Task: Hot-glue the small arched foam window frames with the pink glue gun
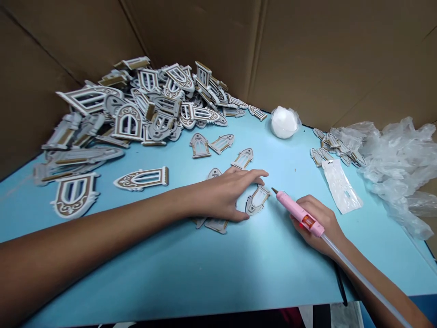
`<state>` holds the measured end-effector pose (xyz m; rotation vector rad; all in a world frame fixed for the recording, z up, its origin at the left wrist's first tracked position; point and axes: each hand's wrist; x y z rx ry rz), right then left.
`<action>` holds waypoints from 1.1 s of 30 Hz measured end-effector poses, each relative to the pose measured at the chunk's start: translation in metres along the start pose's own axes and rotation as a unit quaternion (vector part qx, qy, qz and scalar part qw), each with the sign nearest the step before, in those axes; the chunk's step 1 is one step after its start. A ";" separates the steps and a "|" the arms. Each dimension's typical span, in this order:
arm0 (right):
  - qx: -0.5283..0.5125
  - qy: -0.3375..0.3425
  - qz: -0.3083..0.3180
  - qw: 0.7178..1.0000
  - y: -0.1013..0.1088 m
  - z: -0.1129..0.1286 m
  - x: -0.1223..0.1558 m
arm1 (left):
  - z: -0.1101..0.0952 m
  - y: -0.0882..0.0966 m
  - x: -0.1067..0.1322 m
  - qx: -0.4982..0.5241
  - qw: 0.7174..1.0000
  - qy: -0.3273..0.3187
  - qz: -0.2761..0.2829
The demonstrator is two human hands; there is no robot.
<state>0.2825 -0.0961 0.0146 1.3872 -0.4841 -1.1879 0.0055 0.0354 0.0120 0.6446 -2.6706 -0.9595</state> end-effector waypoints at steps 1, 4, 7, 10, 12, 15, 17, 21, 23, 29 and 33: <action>-0.001 0.002 0.007 1.000 0.000 0.001 0.002 | 0.002 -0.004 -0.001 0.000 1.000 -0.009 -0.018; -0.004 0.004 0.028 1.000 -0.003 0.005 0.006 | 0.008 -0.016 -0.002 -0.005 0.995 -0.067 -0.071; 0.014 0.015 0.026 0.999 -0.007 0.008 0.009 | 0.012 -0.024 -0.001 -0.018 0.983 -0.153 -0.100; 0.039 0.027 0.012 0.999 -0.007 0.012 0.009 | 0.010 -0.024 0.000 -0.029 0.971 -0.210 -0.111; 0.043 0.030 0.003 0.999 -0.006 0.014 0.008 | 0.008 -0.023 0.001 -0.030 0.964 -0.234 -0.120; 0.059 0.038 -0.008 0.997 -0.004 0.017 0.007 | 0.004 -0.023 0.002 -0.029 0.961 -0.245 -0.124; 0.074 0.039 -0.012 0.996 -0.003 0.018 0.007 | 0.003 -0.023 0.002 -0.032 0.966 -0.228 -0.117; 0.086 0.035 -0.020 0.995 -0.004 0.017 0.008 | 0.003 -0.023 0.003 -0.038 0.972 -0.201 -0.114; 0.084 0.036 -0.019 0.996 -0.004 0.017 0.007 | 0.003 -0.023 0.002 -0.040 0.970 -0.207 -0.119; 0.096 0.034 -0.022 0.995 -0.004 0.018 0.008 | 0.001 -0.024 0.002 -0.047 0.963 -0.227 -0.134; 0.090 0.048 -0.026 0.994 -0.004 0.018 0.007 | 0.001 -0.025 0.002 -0.045 0.960 -0.238 -0.138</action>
Point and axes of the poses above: each hand's wrist, its own x-axis away from the middle knuckle, its own y-axis out of the back of the hand, z = x × y, and after that the axes turned 12 degrees about x, right-handed
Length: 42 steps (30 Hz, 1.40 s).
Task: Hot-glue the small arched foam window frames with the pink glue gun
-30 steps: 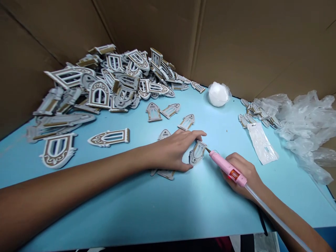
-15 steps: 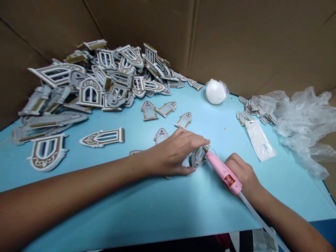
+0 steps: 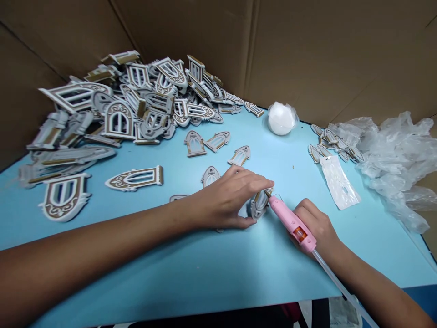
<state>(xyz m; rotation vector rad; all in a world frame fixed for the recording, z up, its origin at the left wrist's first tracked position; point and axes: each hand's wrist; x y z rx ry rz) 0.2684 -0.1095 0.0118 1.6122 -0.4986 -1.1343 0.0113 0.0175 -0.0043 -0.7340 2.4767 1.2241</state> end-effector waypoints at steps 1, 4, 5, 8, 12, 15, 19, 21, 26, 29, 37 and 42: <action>-0.006 0.000 0.000 1.000 0.000 0.000 0.000 | 0.000 0.000 0.000 0.000 1.000 -0.001 0.000; -0.012 -0.009 0.004 1.000 0.001 0.000 0.000 | 0.001 0.000 0.000 -0.006 1.000 0.010 0.006; -0.010 -0.012 0.008 1.000 0.001 0.000 0.000 | 0.001 0.000 0.000 -0.009 1.000 0.014 0.007; -0.004 -0.017 0.015 1.000 0.002 0.000 0.001 | 0.001 0.001 0.000 -0.014 1.000 0.005 -0.001; 0.000 -0.012 0.007 1.000 0.001 0.001 0.001 | 0.000 0.001 0.000 -0.018 1.000 0.004 -0.003; 0.007 -0.011 0.011 1.000 0.000 0.000 0.001 | 0.001 0.000 0.000 -0.021 1.000 0.009 -0.002; 0.013 -0.005 0.003 1.000 -0.001 0.000 0.002 | 0.001 0.000 0.000 -0.023 1.000 -0.009 -0.015; 0.014 -0.008 0.005 1.000 -0.001 -0.001 0.002 | 0.001 0.000 -0.001 -0.024 0.999 -0.011 -0.018; -0.018 -0.015 0.023 0.999 0.001 -0.001 0.001 | 0.001 0.000 -0.002 -0.030 0.999 0.017 0.001; -0.034 -0.026 0.041 0.998 0.004 0.002 -0.003 | 0.001 0.000 -0.002 -0.035 0.999 0.003 -0.005; 0.064 -0.093 0.061 0.992 0.005 -0.002 -0.003 | 0.001 0.001 -0.001 -0.030 0.999 0.038 0.000; 0.056 -0.152 0.008 0.987 0.002 -0.019 0.002 | -0.002 -0.001 -0.005 -0.073 0.989 0.109 0.075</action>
Point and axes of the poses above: each hand's wrist, its own x-axis away from the middle knuckle, its own y-axis out of the back of the hand, z = x × y, and after that the axes turned 12 degrees about x, right-handed
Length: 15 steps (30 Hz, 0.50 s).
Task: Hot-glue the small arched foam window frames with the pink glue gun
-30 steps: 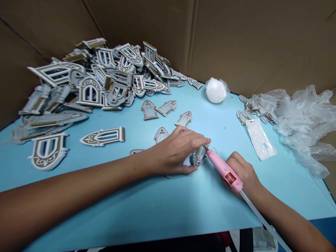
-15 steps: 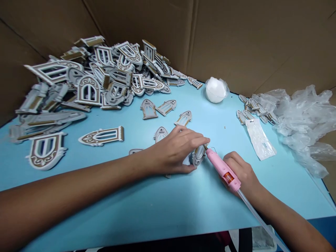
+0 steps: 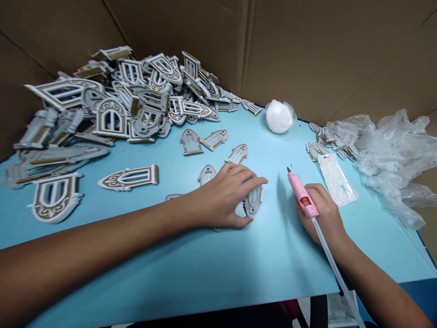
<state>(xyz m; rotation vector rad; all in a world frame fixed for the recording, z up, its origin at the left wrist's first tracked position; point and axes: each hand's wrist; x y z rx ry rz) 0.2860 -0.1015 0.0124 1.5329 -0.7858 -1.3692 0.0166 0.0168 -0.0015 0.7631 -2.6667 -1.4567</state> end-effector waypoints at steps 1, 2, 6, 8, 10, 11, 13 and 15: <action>-0.005 0.001 -0.005 1.000 -0.001 -0.001 0.000 | -0.001 0.000 -0.001 -0.007 1.000 -0.004 0.024; -0.009 0.003 -0.009 1.000 -0.001 -0.002 0.000 | -0.002 0.000 -0.002 -0.012 0.999 -0.013 0.043; -0.018 0.009 -0.011 1.000 -0.002 -0.002 -0.001 | 0.002 0.012 -0.004 -0.028 0.999 0.015 -0.011; -0.016 0.007 -0.016 1.000 -0.002 -0.002 -0.002 | 0.007 0.022 -0.004 -0.048 0.994 0.048 -0.087; -0.011 0.002 -0.026 1.000 -0.001 -0.003 -0.003 | 0.010 0.031 -0.001 -0.049 0.993 0.005 -0.108; -0.009 0.001 -0.030 0.999 -0.001 -0.004 -0.004 | 0.009 0.033 0.000 -0.038 0.995 -0.039 -0.078; -0.009 -0.001 -0.038 0.999 0.000 -0.005 -0.005 | 0.005 0.032 0.002 -0.013 0.993 -0.117 0.014; -0.014 -0.001 -0.043 0.999 0.002 -0.004 -0.007 | -0.001 0.025 0.002 -0.018 0.988 -0.135 0.074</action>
Point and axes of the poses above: each hand's wrist, its own x-axis away from the middle knuckle, its own y-axis out of the back of the hand, z = x × y, and after that the axes turned 12 degrees about x, right-handed
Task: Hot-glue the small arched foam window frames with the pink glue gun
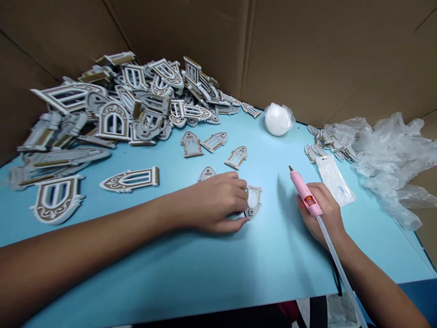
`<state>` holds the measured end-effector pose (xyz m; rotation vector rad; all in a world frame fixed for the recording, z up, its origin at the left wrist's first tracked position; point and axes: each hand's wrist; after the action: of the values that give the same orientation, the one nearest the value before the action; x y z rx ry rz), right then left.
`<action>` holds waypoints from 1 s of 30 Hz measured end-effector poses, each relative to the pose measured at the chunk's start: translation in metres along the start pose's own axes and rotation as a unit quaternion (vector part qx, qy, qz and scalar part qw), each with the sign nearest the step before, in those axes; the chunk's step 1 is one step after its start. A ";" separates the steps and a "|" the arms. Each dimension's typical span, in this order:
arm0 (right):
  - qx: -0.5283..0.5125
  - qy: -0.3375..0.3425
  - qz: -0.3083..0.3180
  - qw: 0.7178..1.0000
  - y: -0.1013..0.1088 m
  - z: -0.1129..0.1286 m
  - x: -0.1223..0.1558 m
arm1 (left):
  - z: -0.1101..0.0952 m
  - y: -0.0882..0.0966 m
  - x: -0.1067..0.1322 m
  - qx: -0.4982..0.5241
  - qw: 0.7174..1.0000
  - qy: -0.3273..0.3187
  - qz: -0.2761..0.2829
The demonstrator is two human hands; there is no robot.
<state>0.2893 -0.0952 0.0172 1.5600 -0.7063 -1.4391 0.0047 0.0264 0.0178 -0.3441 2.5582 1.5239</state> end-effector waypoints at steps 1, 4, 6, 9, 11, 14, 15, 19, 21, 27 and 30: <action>-0.003 -0.001 -0.007 1.000 0.001 0.001 -0.001 | -0.002 -0.004 -0.002 -0.019 1.000 0.019 0.000; -0.008 -0.006 -0.040 0.999 0.005 0.003 -0.004 | -0.001 -0.013 -0.005 -0.099 0.986 0.129 -0.048; -0.007 -0.009 -0.056 0.998 0.007 0.004 -0.005 | 0.007 -0.012 -0.004 -0.128 0.966 0.208 -0.083; -0.010 -0.020 -0.054 0.998 0.007 0.005 -0.005 | 0.019 -0.008 0.000 -0.126 0.947 0.270 -0.118; -0.014 -0.024 -0.048 0.998 0.005 0.005 -0.005 | 0.019 -0.007 0.001 -0.101 0.954 0.260 -0.111; -0.016 -0.020 -0.044 0.999 0.002 0.004 -0.004 | 0.007 -0.011 -0.002 -0.039 0.978 0.197 -0.062; -0.017 -0.017 -0.042 0.999 0.002 0.004 -0.005 | 0.003 -0.013 -0.003 -0.017 0.983 0.176 -0.049; -0.027 -0.009 -0.036 0.999 0.001 0.005 -0.005 | -0.006 -0.019 -0.005 0.046 0.985 0.158 -0.044; -0.039 -0.015 -0.035 0.999 0.002 0.006 -0.005 | -0.006 -0.021 -0.005 0.065 0.981 0.177 -0.047; -0.048 -0.041 -0.025 0.998 0.009 0.006 -0.010 | -0.018 -0.035 -0.014 0.045 0.959 0.254 -0.119; -0.065 -0.038 -0.022 0.997 0.009 0.007 -0.010 | -0.018 -0.039 -0.015 0.045 0.958 0.253 -0.132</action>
<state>0.2821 -0.0920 0.0301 1.4343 -0.6126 -1.5517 0.0296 -0.0054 -0.0025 -1.1438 2.7737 1.3499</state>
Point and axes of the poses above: each hand's wrist, its own x-axis away from the middle knuckle, its own y-axis out of the back of the hand, z = x × y, and after that the axes turned 12 degrees about x, right-handed
